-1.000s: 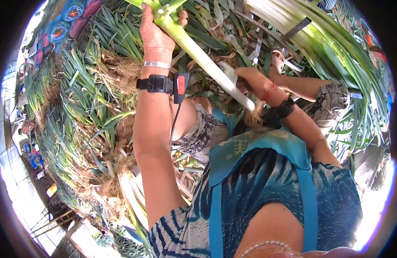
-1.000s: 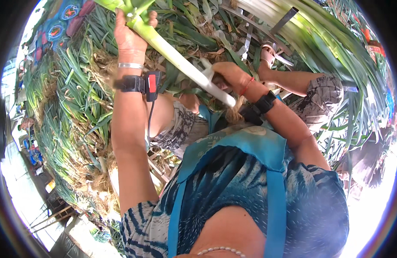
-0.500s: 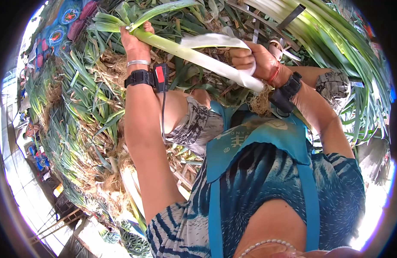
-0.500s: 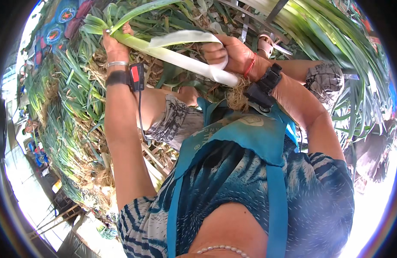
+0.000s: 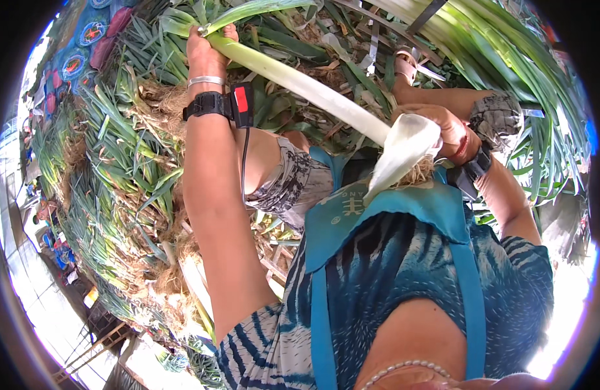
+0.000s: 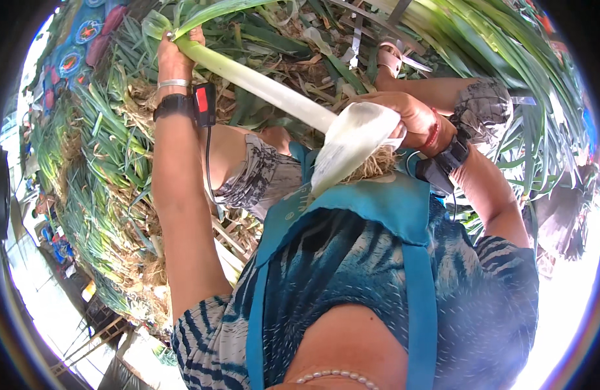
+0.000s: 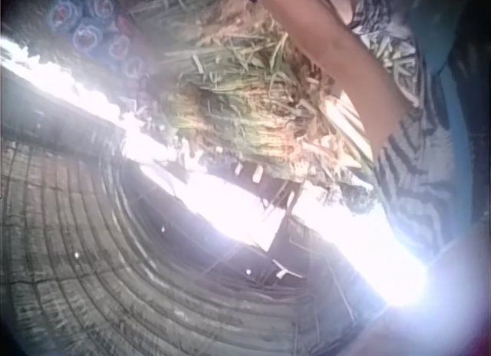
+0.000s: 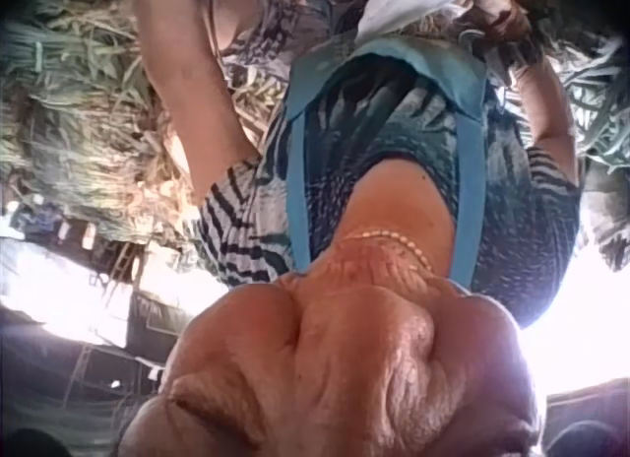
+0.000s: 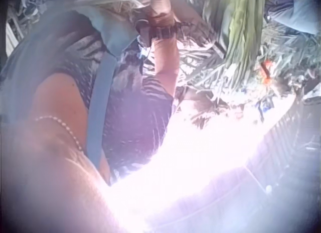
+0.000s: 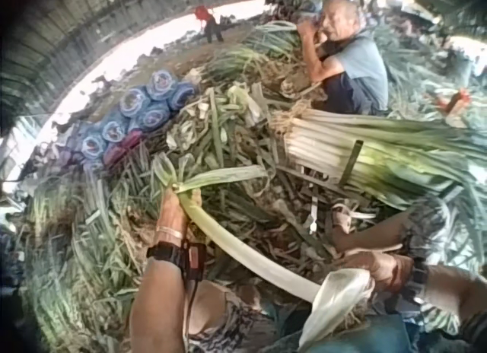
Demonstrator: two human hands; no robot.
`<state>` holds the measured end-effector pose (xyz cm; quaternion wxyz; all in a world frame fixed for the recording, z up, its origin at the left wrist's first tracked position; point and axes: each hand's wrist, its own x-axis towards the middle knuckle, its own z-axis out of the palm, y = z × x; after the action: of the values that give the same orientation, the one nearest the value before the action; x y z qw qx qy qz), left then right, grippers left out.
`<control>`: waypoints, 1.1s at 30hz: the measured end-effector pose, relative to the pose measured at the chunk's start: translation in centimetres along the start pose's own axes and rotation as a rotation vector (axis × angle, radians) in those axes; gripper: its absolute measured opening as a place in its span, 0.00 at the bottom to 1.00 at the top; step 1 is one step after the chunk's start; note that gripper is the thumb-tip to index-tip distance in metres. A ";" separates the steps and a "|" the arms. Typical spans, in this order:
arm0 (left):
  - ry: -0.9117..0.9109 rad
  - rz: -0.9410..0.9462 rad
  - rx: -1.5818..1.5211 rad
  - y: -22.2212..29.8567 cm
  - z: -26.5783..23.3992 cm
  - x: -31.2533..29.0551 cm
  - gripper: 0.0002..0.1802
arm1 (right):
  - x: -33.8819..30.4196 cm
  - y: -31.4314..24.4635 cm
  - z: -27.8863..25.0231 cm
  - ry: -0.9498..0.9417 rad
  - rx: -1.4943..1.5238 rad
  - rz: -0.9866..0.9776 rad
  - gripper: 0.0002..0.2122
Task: Cleaning and trimming leeks in an agricultural processing facility.
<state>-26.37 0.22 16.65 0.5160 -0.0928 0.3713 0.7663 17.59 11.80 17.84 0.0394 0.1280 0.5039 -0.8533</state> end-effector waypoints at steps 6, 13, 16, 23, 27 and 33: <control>-0.060 0.176 0.409 -0.8 0.1 1.6 0.28 | -8.3 0.6 -3.7 -0.116 0.136 0.281 0.22; 0.099 0.210 -0.130 0.0 1.1 1.9 0.31 | -12.2 -1.4 -5.1 0.453 -0.219 0.256 0.18; 0.244 0.274 -0.195 -2.1 4.3 1.2 0.37 | -4.9 -1.3 -2.4 0.358 -0.681 0.199 0.20; 0.231 0.176 -0.458 -5.9 8.6 -0.7 0.30 | 12.8 -3.4 1.1 0.316 -0.369 -0.389 0.29; 0.020 0.184 -0.318 -8.0 7.7 -1.6 0.26 | 18.7 -5.8 3.5 0.349 -0.024 -0.623 0.22; -0.352 0.084 0.489 -8.7 9.5 -6.2 0.18 | 15.9 -13.6 1.6 0.597 -0.248 -1.010 0.14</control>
<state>-13.82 3.73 22.48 0.5472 0.1838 0.4532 0.6793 -0.68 18.00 26.06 -0.4998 0.1011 0.5875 -0.6283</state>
